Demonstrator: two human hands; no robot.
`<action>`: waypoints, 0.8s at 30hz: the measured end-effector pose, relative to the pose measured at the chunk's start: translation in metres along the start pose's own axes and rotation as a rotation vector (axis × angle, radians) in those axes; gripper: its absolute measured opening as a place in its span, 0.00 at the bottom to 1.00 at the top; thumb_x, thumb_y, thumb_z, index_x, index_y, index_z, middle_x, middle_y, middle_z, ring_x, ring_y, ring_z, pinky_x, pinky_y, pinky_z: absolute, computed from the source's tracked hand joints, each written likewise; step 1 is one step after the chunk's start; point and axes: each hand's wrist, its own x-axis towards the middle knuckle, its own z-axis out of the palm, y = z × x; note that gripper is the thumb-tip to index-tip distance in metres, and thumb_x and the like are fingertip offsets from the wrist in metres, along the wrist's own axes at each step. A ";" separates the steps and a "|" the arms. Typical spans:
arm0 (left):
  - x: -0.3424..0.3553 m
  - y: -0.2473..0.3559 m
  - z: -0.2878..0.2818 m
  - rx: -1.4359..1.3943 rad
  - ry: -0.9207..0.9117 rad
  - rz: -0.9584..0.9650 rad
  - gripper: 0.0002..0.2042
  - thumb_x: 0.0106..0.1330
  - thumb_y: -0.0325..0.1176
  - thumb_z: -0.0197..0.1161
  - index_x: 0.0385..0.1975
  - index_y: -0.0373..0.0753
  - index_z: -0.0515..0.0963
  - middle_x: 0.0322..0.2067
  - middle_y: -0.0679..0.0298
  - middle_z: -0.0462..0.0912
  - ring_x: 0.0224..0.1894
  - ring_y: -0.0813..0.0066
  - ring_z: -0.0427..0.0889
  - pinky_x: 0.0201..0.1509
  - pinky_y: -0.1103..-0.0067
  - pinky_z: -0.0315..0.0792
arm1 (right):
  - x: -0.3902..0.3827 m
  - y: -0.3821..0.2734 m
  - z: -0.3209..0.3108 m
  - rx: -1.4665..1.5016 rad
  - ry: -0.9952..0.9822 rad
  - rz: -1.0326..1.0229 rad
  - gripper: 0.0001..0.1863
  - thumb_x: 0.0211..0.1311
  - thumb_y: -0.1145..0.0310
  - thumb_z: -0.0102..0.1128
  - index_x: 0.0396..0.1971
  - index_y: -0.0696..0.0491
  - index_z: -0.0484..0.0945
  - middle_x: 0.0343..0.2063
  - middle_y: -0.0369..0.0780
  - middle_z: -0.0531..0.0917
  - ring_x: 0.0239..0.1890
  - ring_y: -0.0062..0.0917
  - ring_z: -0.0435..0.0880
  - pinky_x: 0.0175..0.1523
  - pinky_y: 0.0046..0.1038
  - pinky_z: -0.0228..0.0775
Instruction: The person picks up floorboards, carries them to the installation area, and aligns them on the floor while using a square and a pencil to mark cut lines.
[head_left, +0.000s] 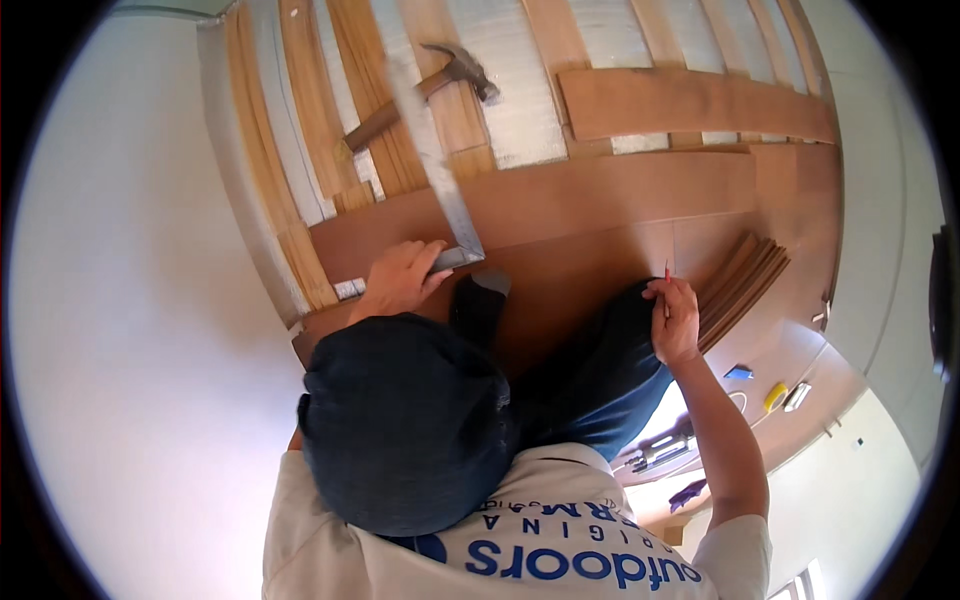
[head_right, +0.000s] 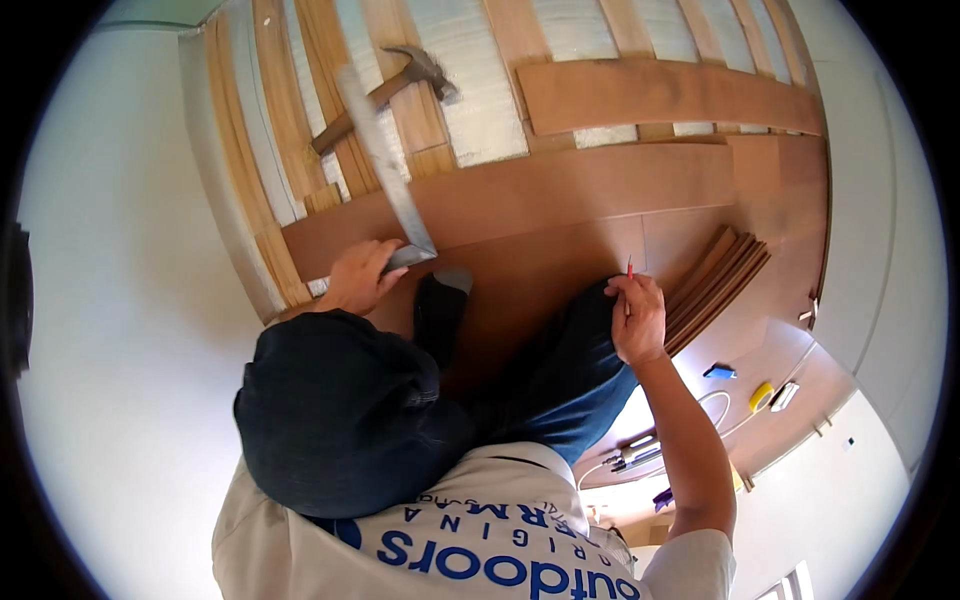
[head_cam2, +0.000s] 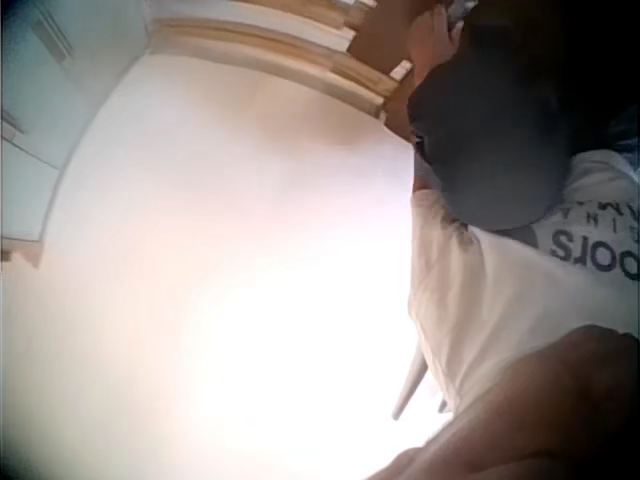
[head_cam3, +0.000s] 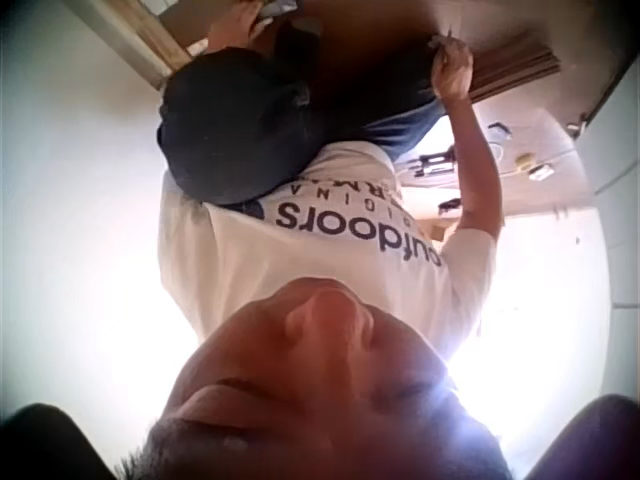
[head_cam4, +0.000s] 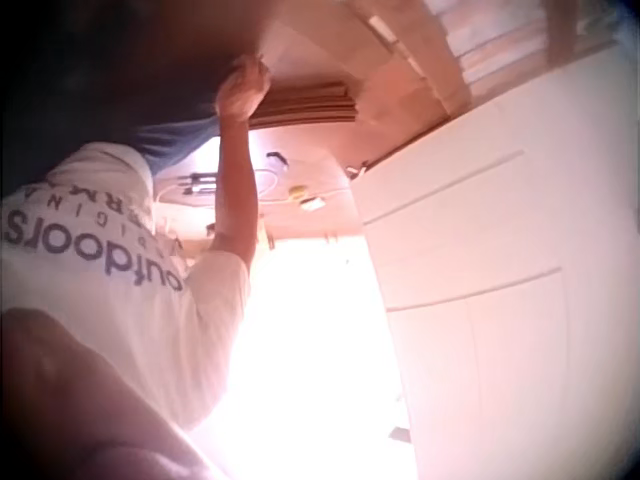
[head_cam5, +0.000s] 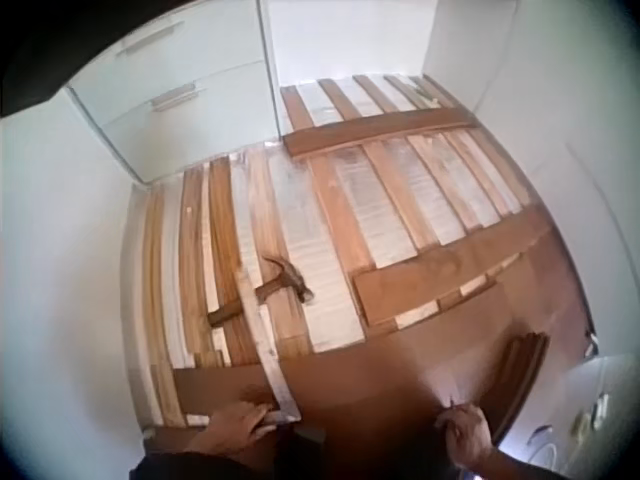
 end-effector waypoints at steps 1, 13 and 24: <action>-0.006 -0.001 0.009 0.091 -0.074 0.059 0.23 0.67 0.39 0.72 0.60 0.43 0.78 0.42 0.58 0.82 0.45 0.56 0.82 0.47 0.68 0.76 | 0.001 -0.003 0.002 0.005 0.006 -0.011 0.14 0.64 0.84 0.55 0.45 0.53 0.83 0.38 0.41 0.88 0.52 0.43 0.83 0.61 0.39 0.73; -0.009 0.002 0.055 0.043 0.028 0.051 0.20 0.66 0.34 0.72 0.58 0.44 0.80 0.47 0.61 0.77 0.53 0.56 0.75 0.55 0.66 0.68 | -0.014 0.002 0.004 0.008 0.056 -0.012 0.13 0.69 0.82 0.53 0.46 0.54 0.83 0.37 0.41 0.88 0.48 0.42 0.83 0.59 0.38 0.74; 0.010 -0.010 0.047 0.033 -0.096 0.145 0.21 0.61 0.34 0.76 0.55 0.45 0.81 0.48 0.62 0.78 0.55 0.58 0.76 0.57 0.66 0.71 | -0.004 -0.003 0.009 -0.020 0.008 0.020 0.13 0.69 0.80 0.53 0.48 0.55 0.82 0.38 0.42 0.88 0.48 0.42 0.84 0.61 0.39 0.73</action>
